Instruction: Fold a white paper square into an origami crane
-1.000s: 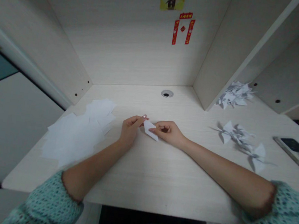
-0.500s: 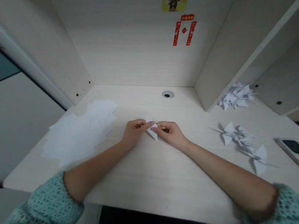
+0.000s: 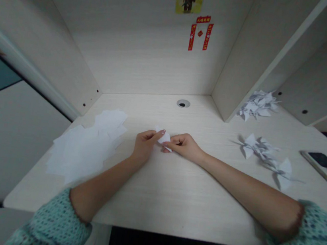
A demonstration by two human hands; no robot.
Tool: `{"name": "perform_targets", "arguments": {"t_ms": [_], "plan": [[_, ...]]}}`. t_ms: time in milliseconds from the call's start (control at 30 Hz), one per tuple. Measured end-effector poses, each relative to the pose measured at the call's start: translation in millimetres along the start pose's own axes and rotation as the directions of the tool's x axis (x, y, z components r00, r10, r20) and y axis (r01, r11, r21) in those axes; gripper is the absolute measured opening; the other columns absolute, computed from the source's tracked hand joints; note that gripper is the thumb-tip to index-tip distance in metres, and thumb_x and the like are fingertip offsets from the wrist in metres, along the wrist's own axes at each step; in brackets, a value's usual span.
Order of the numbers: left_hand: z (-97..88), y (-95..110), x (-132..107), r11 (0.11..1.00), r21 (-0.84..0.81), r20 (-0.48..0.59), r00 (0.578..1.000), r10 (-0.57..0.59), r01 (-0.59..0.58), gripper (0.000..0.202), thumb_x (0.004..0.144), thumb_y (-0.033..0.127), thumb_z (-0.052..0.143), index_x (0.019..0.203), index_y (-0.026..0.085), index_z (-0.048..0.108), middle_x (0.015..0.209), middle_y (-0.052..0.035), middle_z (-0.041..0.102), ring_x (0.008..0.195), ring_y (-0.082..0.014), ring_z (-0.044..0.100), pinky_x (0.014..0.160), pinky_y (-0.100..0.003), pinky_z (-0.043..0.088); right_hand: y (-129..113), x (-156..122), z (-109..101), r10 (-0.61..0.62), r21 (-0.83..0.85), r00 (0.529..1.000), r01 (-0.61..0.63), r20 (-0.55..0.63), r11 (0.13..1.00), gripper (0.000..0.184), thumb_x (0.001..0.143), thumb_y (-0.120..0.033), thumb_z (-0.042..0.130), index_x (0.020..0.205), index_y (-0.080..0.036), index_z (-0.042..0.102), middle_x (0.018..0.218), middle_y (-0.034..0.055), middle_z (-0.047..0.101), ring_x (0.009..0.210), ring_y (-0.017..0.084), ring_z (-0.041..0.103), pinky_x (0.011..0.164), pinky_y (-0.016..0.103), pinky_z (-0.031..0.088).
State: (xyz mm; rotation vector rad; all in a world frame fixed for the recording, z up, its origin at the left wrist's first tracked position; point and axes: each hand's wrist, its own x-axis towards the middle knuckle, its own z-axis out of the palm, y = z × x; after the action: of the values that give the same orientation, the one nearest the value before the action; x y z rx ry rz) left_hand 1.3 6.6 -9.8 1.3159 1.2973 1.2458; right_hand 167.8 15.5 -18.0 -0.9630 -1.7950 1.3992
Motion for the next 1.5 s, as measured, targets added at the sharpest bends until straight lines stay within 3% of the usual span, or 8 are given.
{"name": "perform_targets", "arguments": {"t_ms": [267, 467, 700, 867, 1100, 1267, 1500], "plan": [[-1.1, 1.5, 1.9, 1.000, -0.011, -0.059, 0.998, -0.024, 0.023, 0.040, 0.071, 0.050, 0.066, 0.053, 0.016, 0.057, 0.050, 0.0047, 0.046, 0.050, -0.0080, 0.037, 0.051, -0.023, 0.027, 4.5, 1.1, 3.2, 0.052, 0.111, 0.999, -0.052, 0.000, 0.992, 0.038, 0.074, -0.050, 0.066, 0.071, -0.012, 0.070, 0.072, 0.0084, 0.073, 0.062, 0.013, 0.066, 0.062, 0.025, 0.051], [-0.8, 1.6, 2.6, 0.997, -0.076, -0.046, 0.999, -0.025, 0.022, 0.036, 0.072, 0.049, 0.065, 0.057, 0.016, 0.061, 0.056, 0.0029, 0.055, 0.055, -0.0097, 0.044, 0.057, -0.023, 0.034, 2.2, -0.3, 4.6, 0.062, 0.108, 0.998, -0.059, -0.027, 0.992, 0.042, 0.075, -0.053, 0.063, 0.065, -0.012, 0.067, 0.063, 0.0075, 0.071, 0.058, 0.015, 0.067, 0.058, 0.025, 0.052], [-0.1, 1.1, 2.1, 0.999, -0.044, -0.073, 0.997, -0.024, 0.021, 0.038, 0.074, 0.049, 0.063, 0.055, 0.016, 0.058, 0.052, 0.0041, 0.049, 0.052, -0.0091, 0.039, 0.053, -0.023, 0.030, 3.1, -0.1, 2.5, -0.015, 0.027, 1.000, 0.015, -0.003, 1.000, 0.042, 0.080, -0.053, 0.057, 0.069, -0.014, 0.068, 0.072, 0.0073, 0.073, 0.066, 0.014, 0.067, 0.066, 0.025, 0.052], [-0.1, 1.6, 3.0, 0.999, -0.040, -0.082, 0.997, -0.013, 0.010, 0.040, 0.073, 0.049, 0.064, 0.053, 0.016, 0.055, 0.053, 0.0044, 0.046, 0.053, -0.0088, 0.038, 0.054, -0.023, 0.029, 1.0, -1.9, 1.7, -0.041, -0.076, 0.999, 0.039, -0.026, 0.996, 0.042, 0.083, -0.053, 0.053, 0.066, -0.016, 0.063, 0.061, 0.0037, 0.069, 0.058, 0.013, 0.064, 0.061, 0.024, 0.047], [0.1, 1.7, 2.5, 0.999, -0.053, -0.055, 0.998, -0.007, 0.004, 0.040, 0.074, 0.050, 0.063, 0.055, 0.015, 0.055, 0.054, 0.0039, 0.047, 0.053, -0.0087, 0.038, 0.054, -0.023, 0.029, -3.0, -3.0, 1.7, 0.000, -0.060, 1.000, -0.002, -0.028, 0.998, 0.042, 0.078, -0.054, 0.059, 0.061, -0.016, 0.060, 0.055, 0.0026, 0.066, 0.051, 0.012, 0.062, 0.054, 0.022, 0.044], [-0.3, 1.4, 2.1, 0.999, -0.036, -0.042, 0.999, 0.006, -0.007, 0.041, 0.075, 0.051, 0.062, 0.056, 0.016, 0.056, 0.053, 0.0038, 0.046, 0.054, -0.0091, 0.038, 0.054, -0.023, 0.029, -3.7, -3.5, 2.1, 0.000, -0.066, 1.000, 0.000, 0.004, 0.998, 0.045, 0.080, -0.055, 0.056, 0.058, -0.015, 0.061, 0.059, 0.0047, 0.068, 0.055, 0.013, 0.064, 0.054, 0.023, 0.045], [-0.3, 1.7, 2.6, 0.999, -0.034, -0.061, 0.998, -0.034, 0.032, 0.043, 0.072, 0.055, 0.062, 0.056, 0.016, 0.054, 0.055, 0.0031, 0.047, 0.054, -0.0094, 0.038, 0.052, -0.023, 0.030, 1.6, -2.3, 1.5, -0.071, -0.030, 0.996, 0.073, 0.052, 0.997, 0.037, 0.083, -0.051, 0.055, 0.074, -0.016, 0.067, 0.076, 0.0062, 0.072, 0.071, 0.015, 0.066, 0.068, 0.027, 0.051]]}}
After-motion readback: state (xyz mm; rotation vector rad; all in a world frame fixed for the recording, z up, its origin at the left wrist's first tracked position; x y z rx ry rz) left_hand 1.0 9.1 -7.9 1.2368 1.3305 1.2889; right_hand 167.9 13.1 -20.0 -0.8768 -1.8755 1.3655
